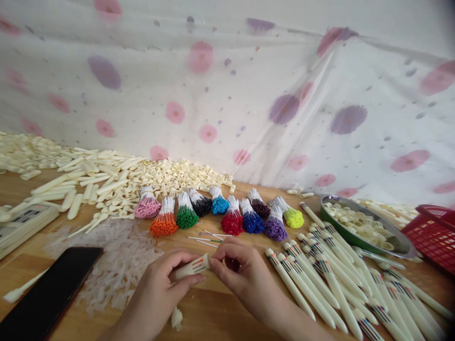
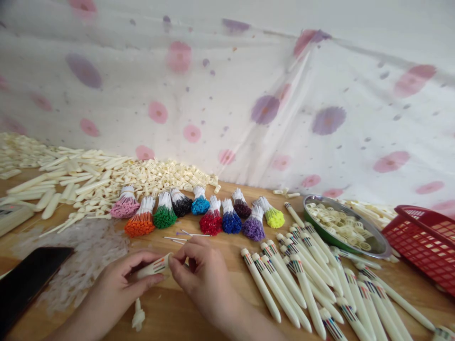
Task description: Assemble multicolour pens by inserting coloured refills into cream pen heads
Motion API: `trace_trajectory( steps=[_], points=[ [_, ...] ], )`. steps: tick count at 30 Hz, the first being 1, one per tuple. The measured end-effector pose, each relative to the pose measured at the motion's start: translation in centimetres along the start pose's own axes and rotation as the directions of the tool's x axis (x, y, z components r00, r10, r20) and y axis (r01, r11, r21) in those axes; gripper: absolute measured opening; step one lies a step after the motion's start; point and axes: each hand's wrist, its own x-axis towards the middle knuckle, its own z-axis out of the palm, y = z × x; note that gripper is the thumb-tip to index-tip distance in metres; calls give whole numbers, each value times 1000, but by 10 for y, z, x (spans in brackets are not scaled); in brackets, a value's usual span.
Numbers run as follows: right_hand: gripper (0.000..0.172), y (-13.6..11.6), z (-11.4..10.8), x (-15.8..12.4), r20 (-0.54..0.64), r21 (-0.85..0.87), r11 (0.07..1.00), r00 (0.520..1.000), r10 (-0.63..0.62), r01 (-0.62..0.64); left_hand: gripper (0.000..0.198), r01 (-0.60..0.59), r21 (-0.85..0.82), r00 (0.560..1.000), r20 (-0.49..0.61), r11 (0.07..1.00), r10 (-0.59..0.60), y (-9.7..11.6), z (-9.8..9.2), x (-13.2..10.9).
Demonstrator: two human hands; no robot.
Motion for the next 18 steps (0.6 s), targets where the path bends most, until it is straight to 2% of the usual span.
trace_trajectory(
  steps=[3,6,10,14,16,18],
  points=[
    [26,1,-9,3,131,7,998,990,-55,55,12,56,-59,998,41,997,-53,3,1,-1],
    [27,5,-18,8,270,112,993,960,-68,39,12,68,-104,995,83,992,-59,5,1,-1],
    [21,6,-29,9,341,165,985,935,-100,45,16,54,-133,992,121,990,-38,1,0,0],
    [18,1,-40,5,267,10,993,957,-112,114,21,10,-138,989,149,990,11,-4,-6,2],
    [14,2,-39,3,259,-173,978,964,-66,113,24,-46,-124,985,157,991,66,-4,-12,5],
    [14,8,-30,3,291,-426,898,956,23,108,24,-88,-115,975,195,989,109,-2,-20,8]
  ],
)
